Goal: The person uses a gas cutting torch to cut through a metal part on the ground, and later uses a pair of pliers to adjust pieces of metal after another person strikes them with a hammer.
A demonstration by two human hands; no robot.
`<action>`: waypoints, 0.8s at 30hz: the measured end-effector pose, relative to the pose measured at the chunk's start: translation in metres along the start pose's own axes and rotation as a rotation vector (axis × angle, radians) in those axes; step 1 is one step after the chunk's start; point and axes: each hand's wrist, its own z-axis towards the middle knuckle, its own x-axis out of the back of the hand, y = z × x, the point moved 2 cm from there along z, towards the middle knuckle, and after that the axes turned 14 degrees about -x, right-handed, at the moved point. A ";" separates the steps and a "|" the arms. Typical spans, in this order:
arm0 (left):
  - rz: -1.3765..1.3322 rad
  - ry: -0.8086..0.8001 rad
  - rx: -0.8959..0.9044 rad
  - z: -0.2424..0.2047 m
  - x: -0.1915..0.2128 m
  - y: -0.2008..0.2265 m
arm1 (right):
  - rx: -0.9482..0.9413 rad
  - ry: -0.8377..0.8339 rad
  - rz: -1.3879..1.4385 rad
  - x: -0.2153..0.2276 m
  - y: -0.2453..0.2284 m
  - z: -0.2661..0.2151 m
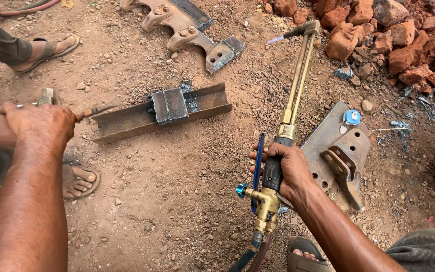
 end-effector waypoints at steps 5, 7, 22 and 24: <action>0.061 0.071 -0.046 -0.020 -0.017 0.006 | -0.013 0.024 0.016 0.002 -0.002 -0.003; 0.051 0.073 -0.054 -0.031 -0.025 0.014 | -0.025 -0.036 0.035 0.005 -0.003 -0.004; -1.821 -0.022 -0.161 -0.077 -0.136 0.246 | 0.029 -0.048 -0.004 0.026 -0.008 -0.019; -2.533 0.109 -0.435 -0.084 -0.135 0.267 | 0.023 -0.046 0.007 0.031 -0.009 -0.019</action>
